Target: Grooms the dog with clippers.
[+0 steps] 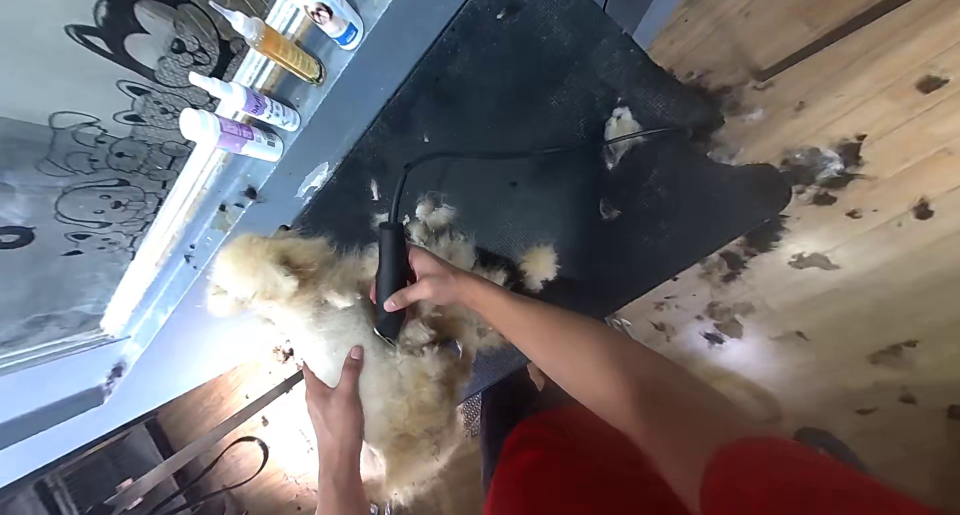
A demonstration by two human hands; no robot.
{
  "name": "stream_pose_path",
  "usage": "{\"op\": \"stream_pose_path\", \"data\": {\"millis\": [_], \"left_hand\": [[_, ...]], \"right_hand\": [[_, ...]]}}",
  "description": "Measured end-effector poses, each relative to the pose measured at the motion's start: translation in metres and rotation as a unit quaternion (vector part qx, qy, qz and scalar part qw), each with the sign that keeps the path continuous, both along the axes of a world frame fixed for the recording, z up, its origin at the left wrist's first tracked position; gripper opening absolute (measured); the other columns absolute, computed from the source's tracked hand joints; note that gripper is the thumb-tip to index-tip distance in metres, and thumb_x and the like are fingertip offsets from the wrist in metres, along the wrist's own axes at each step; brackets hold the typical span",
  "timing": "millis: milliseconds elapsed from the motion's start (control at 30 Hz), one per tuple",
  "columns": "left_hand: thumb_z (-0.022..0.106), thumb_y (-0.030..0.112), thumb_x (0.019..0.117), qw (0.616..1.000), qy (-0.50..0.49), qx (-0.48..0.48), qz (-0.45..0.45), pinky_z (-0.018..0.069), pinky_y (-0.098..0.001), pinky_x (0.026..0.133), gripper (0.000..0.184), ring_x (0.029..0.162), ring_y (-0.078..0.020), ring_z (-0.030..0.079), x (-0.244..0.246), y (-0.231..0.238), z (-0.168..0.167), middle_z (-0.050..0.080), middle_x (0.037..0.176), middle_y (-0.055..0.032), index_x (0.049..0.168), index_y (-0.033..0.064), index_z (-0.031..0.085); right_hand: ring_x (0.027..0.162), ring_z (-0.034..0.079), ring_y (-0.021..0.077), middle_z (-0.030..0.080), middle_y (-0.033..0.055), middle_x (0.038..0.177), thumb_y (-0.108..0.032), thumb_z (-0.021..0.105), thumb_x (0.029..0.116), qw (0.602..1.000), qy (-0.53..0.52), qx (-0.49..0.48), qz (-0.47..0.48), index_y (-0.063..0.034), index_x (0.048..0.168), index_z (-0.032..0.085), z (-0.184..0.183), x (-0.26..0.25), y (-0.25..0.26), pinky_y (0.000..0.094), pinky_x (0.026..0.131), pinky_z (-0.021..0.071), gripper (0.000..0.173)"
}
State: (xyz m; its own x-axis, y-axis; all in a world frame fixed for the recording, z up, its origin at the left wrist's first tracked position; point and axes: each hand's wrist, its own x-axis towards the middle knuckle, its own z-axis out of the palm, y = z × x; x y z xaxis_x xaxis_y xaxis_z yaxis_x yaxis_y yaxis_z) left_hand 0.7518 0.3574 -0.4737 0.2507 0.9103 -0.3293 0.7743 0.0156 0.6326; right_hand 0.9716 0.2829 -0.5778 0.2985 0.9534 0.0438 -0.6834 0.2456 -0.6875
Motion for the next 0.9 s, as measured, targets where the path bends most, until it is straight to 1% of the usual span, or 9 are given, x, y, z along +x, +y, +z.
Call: {"op": "stream_pose_path", "data": {"millis": [133, 267, 333, 367, 467, 533, 667, 767, 900], "left_hand": [[0.069, 0.041, 0.0946, 0.999, -0.027, -0.007, 0.019, 0.0649, -0.0354, 0.077, 0.069, 0.092, -0.0151, 0.074, 0.002, -0.005, -0.001, 0.072, 0.112, -0.0089, 0.148, 0.0062, 0.042], [0.072, 0.042, 0.0921, 0.999, -0.036, -0.008, 0.023, 0.0651, -0.0376, 0.079, 0.077, 0.095, -0.0171, 0.074, 0.003, 0.000, -0.003, 0.071, 0.116, -0.0099, 0.152, 0.0081, 0.038], [0.075, 0.042, 0.0895, 0.999, -0.026, -0.010, 0.021, 0.0650, -0.0374, 0.080, 0.080, 0.096, -0.0169, 0.074, 0.002, 0.001, -0.001, 0.070, 0.117, -0.0098, 0.152, 0.0084, 0.037], [0.076, 0.042, 0.0897, 0.999, -0.024, -0.011, 0.020, 0.0650, -0.0369, 0.079, 0.080, 0.095, -0.0166, 0.074, 0.002, 0.001, 0.000, 0.071, 0.116, -0.0096, 0.151, 0.0083, 0.038], [0.071, 0.039, 0.0941, 0.999, -0.034, -0.016, 0.028, 0.0650, -0.0363, 0.076, 0.068, 0.091, -0.0168, 0.074, 0.004, -0.001, 0.000, 0.072, 0.111, -0.0097, 0.148, 0.0078, 0.043], [0.069, 0.039, 0.0955, 0.998, -0.039, -0.019, 0.038, 0.0645, -0.0369, 0.076, 0.066, 0.091, -0.0173, 0.074, 0.005, -0.004, -0.001, 0.072, 0.111, -0.0100, 0.148, 0.0083, 0.043], [0.073, 0.040, 0.0928, 0.999, -0.029, -0.005, 0.035, 0.0652, -0.0381, 0.078, 0.070, 0.092, -0.0175, 0.074, 0.005, 0.000, -0.003, 0.072, 0.112, -0.0098, 0.148, 0.0084, 0.043], [0.073, 0.040, 0.0924, 0.999, -0.019, -0.010, 0.039, 0.0650, -0.0378, 0.078, 0.069, 0.093, -0.0174, 0.074, 0.001, 0.002, -0.003, 0.072, 0.112, -0.0098, 0.147, 0.0083, 0.045], [0.067, 0.037, 0.0975, 0.996, -0.061, -0.035, 0.046, 0.0655, -0.0389, 0.076, 0.059, 0.089, -0.0203, 0.075, -0.001, 0.001, -0.003, 0.073, 0.106, -0.0121, 0.143, 0.0040, 0.049]], "right_hand": [[0.100, 0.072, 0.0317, 0.071, 0.0226, 0.105, 0.007, 0.077, 0.0775, 0.996, 0.003, 0.065, -0.057, 0.0086, 0.125, 0.047, 0.015, 0.005, 0.010, 0.0475, 0.093, 0.0598, 0.056], [0.096, 0.073, 0.0249, 0.074, 0.0177, 0.103, 0.003, 0.080, 0.0743, 0.998, -0.055, 0.013, 0.037, 0.0087, 0.123, 0.054, 0.006, -0.008, -0.001, 0.0421, 0.091, 0.0605, 0.055], [0.101, 0.072, 0.0214, 0.073, 0.0149, 0.108, 0.000, 0.083, 0.0752, 0.991, -0.084, -0.028, 0.096, 0.0052, 0.131, 0.050, 0.005, -0.008, -0.005, 0.0403, 0.096, 0.0590, 0.065], [0.101, 0.072, 0.0214, 0.073, 0.0147, 0.109, -0.001, 0.083, 0.0752, 0.992, -0.083, -0.035, 0.093, 0.0045, 0.133, 0.049, 0.007, -0.007, -0.004, 0.0405, 0.096, 0.0589, 0.067], [0.102, 0.072, 0.0259, 0.072, 0.0184, 0.108, 0.004, 0.081, 0.0763, 0.999, -0.029, -0.009, -0.007, 0.0072, 0.130, 0.048, 0.023, 0.000, -0.001, 0.0428, 0.096, 0.0598, 0.063], [0.102, 0.072, 0.0271, 0.072, 0.0189, 0.108, 0.005, 0.082, 0.0758, 0.999, -0.023, 0.009, -0.028, 0.0072, 0.128, 0.047, 0.028, -0.002, 0.000, 0.0429, 0.095, 0.0603, 0.062], [0.098, 0.073, 0.0201, 0.074, 0.0140, 0.107, -0.001, 0.086, 0.0719, 0.992, -0.103, -0.012, 0.067, 0.0051, 0.128, 0.054, 0.011, -0.015, -0.012, 0.0391, 0.093, 0.0606, 0.065], [0.100, 0.072, 0.0197, 0.073, 0.0141, 0.108, -0.001, 0.084, 0.0746, 0.986, -0.104, -0.021, 0.128, 0.0047, 0.132, 0.052, 0.008, -0.012, -0.013, 0.0387, 0.094, 0.0595, 0.066], [0.100, 0.072, 0.0286, 0.072, 0.0200, 0.107, 0.004, 0.080, 0.0776, 0.999, -0.025, 0.029, 0.007, 0.0083, 0.124, 0.051, 0.017, 0.001, 0.004, 0.0454, 0.094, 0.0602, 0.055]]}}
